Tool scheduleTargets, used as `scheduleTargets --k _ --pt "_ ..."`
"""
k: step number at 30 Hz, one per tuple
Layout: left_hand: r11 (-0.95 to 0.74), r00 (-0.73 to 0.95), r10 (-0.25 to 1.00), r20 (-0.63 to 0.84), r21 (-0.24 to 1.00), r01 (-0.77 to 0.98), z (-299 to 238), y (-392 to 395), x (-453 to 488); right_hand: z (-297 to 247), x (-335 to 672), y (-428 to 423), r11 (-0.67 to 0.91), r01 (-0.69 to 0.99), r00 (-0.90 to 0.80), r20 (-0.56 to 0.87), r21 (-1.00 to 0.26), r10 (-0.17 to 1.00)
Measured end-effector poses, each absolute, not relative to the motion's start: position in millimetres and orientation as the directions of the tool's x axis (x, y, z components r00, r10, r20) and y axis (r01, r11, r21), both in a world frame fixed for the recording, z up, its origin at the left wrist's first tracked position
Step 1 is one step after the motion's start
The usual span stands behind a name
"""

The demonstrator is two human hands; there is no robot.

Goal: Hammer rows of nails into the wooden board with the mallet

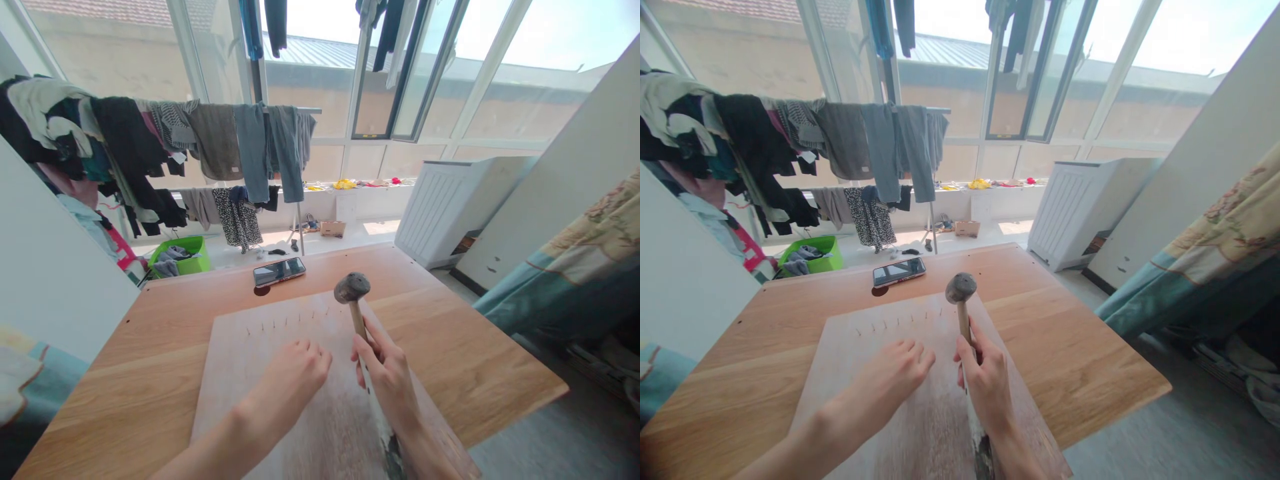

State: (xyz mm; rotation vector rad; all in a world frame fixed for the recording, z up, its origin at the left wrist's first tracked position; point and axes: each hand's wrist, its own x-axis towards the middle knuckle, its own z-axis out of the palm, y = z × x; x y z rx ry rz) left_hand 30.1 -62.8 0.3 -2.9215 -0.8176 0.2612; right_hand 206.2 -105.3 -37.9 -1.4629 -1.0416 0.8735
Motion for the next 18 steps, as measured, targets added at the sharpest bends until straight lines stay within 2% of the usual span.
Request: scheduleTargets --k 3,5,7,10,13,15,18 --pt "-0.867 0.862 0.491 -0.128 -0.169 0.469 -5.0 -65.1 36.1 -37.6 206.0 -105.5 -0.024 0.129 0.348 0.022 -0.991 0.937" --pt "-0.871 0.872 0.488 -0.042 -0.082 0.484 -7.0 -56.1 39.5 -37.5 206.1 -105.4 -0.018 0.117 0.36 0.026 -0.993 0.933" --pt "-0.846 0.84 0.532 0.11 0.107 0.522 -9.1 -40.5 45.7 -37.3 206.3 -104.9 -0.003 0.102 0.377 0.036 -0.995 0.925" --pt "-0.729 0.675 0.668 0.313 0.455 0.511 -13.6 -11.0 62.7 -36.5 206.7 -104.3 0.019 0.06 0.416 0.043 -0.998 0.908" --pt "-0.587 0.525 0.786 0.327 0.661 0.467 -20.1 15.8 82.0 -34.9 207.0 -104.3 0.015 0.006 0.464 0.017 -1.0 0.886" --pt "-0.516 0.482 0.833 0.272 0.697 0.498 -25.5 27.1 90.8 -33.4 207.5 -104.5 0.005 -0.011 0.484 -0.001 -1.0 0.875" --pt "-0.506 0.475 0.844 0.248 0.664 0.551 -33.5 33.1 96.9 -32.0 208.0 -104.8 0.006 -0.017 0.483 -0.003 -1.0 0.876"
